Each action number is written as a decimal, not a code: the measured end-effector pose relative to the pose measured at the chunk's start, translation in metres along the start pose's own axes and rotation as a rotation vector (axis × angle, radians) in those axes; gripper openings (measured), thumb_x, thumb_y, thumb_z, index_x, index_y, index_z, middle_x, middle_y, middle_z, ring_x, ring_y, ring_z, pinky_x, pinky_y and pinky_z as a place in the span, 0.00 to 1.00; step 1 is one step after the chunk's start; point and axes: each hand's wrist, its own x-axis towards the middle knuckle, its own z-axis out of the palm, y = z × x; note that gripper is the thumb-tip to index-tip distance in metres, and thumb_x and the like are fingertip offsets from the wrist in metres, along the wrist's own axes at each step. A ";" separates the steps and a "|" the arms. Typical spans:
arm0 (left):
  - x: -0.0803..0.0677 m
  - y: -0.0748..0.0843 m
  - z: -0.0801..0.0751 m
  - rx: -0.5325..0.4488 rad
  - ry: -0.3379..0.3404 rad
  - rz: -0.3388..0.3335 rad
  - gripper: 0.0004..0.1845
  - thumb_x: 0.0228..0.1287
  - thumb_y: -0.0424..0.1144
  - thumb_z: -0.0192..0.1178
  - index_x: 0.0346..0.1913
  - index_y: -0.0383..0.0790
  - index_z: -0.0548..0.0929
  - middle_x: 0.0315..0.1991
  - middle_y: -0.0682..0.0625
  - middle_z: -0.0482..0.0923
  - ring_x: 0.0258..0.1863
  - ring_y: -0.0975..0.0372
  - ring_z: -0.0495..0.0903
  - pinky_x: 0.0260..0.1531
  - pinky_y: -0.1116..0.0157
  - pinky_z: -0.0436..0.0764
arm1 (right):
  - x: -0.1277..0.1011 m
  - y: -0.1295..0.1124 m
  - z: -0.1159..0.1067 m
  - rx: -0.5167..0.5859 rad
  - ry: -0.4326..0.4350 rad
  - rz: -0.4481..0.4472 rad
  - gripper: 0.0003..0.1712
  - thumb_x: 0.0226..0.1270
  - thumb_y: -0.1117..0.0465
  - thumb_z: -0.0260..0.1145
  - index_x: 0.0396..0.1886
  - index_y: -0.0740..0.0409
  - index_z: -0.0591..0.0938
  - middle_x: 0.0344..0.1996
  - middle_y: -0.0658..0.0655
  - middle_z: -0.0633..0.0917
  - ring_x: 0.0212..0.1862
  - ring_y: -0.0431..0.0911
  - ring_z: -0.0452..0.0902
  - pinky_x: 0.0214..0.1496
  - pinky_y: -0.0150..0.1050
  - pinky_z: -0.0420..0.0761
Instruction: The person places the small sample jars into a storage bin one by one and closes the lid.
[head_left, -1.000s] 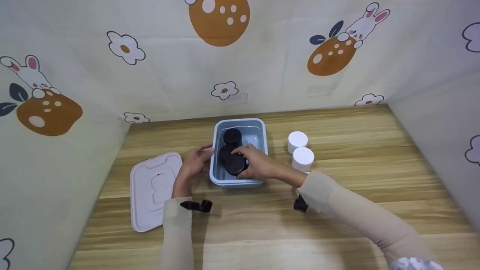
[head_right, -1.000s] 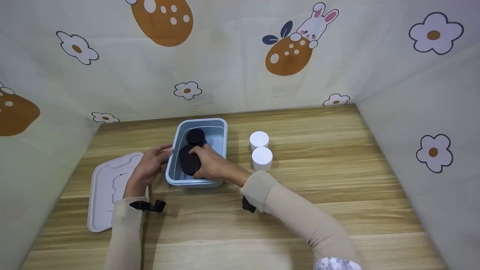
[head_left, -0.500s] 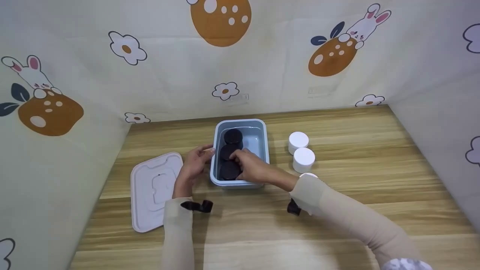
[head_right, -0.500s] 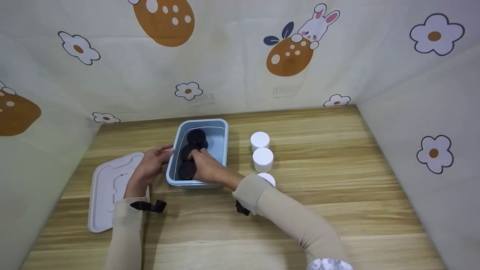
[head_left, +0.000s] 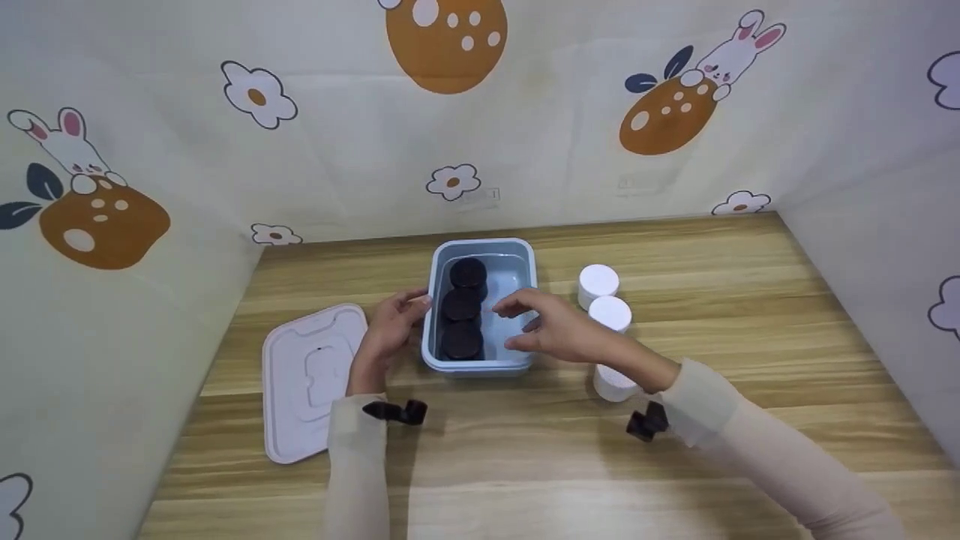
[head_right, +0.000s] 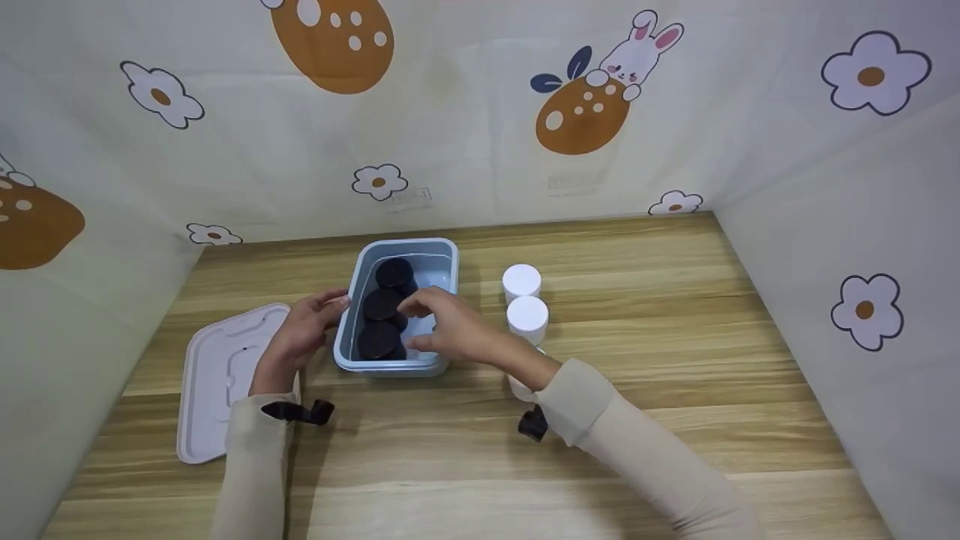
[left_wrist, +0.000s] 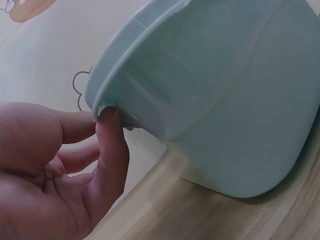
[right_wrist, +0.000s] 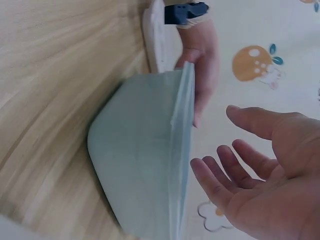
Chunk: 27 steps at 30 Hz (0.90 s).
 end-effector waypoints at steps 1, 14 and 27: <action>0.000 0.000 0.000 0.007 0.002 0.000 0.23 0.75 0.39 0.56 0.68 0.33 0.73 0.44 0.45 0.85 0.35 0.65 0.83 0.36 0.67 0.81 | -0.006 0.000 -0.005 0.000 0.011 -0.007 0.25 0.62 0.66 0.72 0.59 0.65 0.78 0.57 0.65 0.81 0.62 0.60 0.77 0.59 0.53 0.82; 0.001 -0.001 -0.002 0.002 -0.022 0.036 0.24 0.75 0.38 0.56 0.68 0.30 0.72 0.41 0.48 0.86 0.33 0.67 0.84 0.33 0.69 0.82 | -0.092 0.034 -0.045 0.002 0.235 -0.045 0.24 0.58 0.66 0.76 0.56 0.55 0.82 0.54 0.56 0.83 0.55 0.34 0.77 0.60 0.33 0.80; 0.002 -0.001 -0.001 -0.021 -0.020 0.043 0.24 0.75 0.36 0.55 0.68 0.27 0.70 0.45 0.42 0.86 0.35 0.65 0.84 0.37 0.70 0.82 | -0.135 0.079 -0.055 0.100 0.303 -0.038 0.33 0.53 0.71 0.77 0.61 0.63 0.79 0.60 0.63 0.80 0.60 0.34 0.76 0.61 0.31 0.78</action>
